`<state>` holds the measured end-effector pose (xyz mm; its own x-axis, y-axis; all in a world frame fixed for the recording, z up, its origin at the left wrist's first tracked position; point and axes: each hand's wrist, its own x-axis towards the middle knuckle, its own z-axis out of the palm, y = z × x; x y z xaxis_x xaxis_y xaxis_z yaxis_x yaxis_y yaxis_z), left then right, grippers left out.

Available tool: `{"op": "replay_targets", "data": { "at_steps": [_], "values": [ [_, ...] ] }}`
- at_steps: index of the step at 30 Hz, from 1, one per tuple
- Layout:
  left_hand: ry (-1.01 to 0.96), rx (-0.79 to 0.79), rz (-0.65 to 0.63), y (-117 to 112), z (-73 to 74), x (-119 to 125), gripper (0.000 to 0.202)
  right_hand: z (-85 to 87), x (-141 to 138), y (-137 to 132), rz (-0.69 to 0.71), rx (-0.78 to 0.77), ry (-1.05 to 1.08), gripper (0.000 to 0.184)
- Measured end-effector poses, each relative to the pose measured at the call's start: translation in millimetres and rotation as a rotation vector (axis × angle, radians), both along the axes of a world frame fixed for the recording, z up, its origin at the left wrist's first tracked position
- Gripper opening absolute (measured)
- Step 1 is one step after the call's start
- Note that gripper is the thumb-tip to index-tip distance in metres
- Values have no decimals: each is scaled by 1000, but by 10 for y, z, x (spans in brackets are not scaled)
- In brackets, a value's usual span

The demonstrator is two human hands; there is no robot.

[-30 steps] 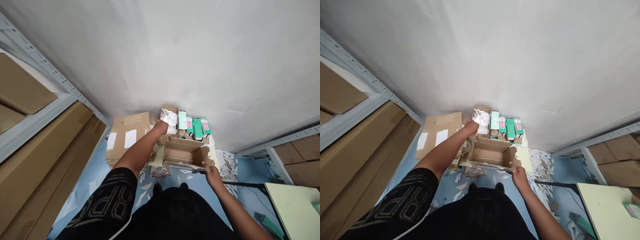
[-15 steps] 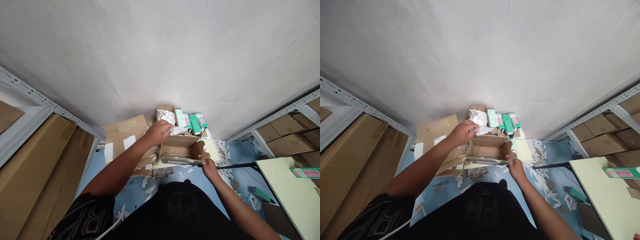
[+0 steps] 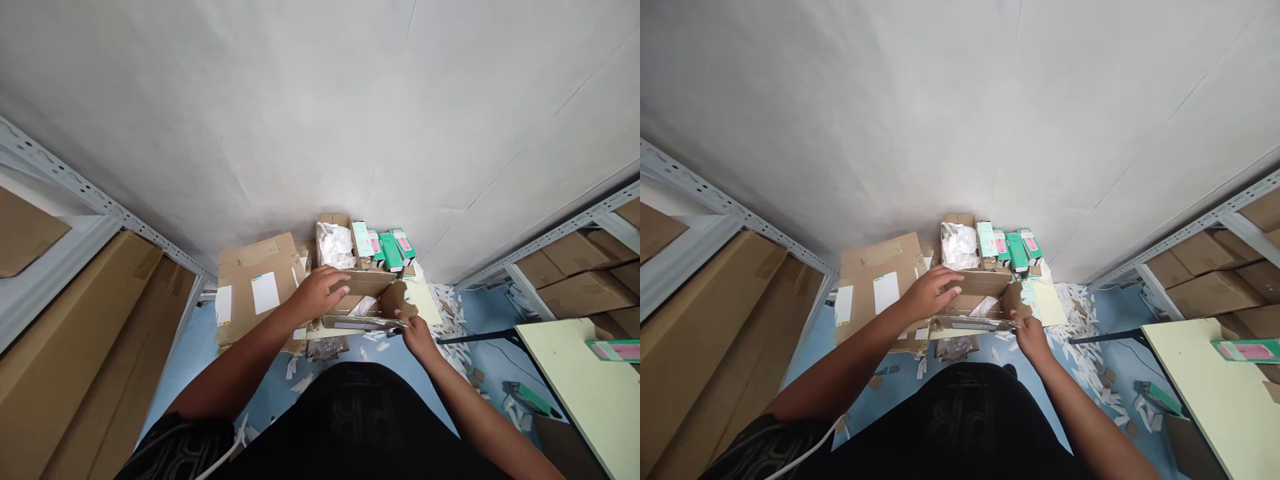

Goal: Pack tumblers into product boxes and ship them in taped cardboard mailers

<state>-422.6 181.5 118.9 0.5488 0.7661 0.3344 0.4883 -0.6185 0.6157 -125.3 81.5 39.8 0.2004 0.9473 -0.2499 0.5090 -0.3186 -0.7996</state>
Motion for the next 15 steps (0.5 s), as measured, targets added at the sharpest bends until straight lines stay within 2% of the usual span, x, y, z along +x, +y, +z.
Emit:
{"op": "replay_targets", "data": {
  "at_steps": [4, 7, 11, 15],
  "values": [
    [-99, -110, 94, 27, 40, -27, 25, -26, 57, -159, -64, -12, 64, 62],
    [-132, -170, 135, 54, 51, 91, 25, -85, 172, -326, -128, -29, 88, 63],
    [-177, -237, 160, 16, 1, 465, 29, -169, 461, -587, -231, -5, 97, 64],
    [-136, -400, 124, -119, -127, 1047, 59, -222, 876, -877, -386, 30, 147, 65]
  ]
}}
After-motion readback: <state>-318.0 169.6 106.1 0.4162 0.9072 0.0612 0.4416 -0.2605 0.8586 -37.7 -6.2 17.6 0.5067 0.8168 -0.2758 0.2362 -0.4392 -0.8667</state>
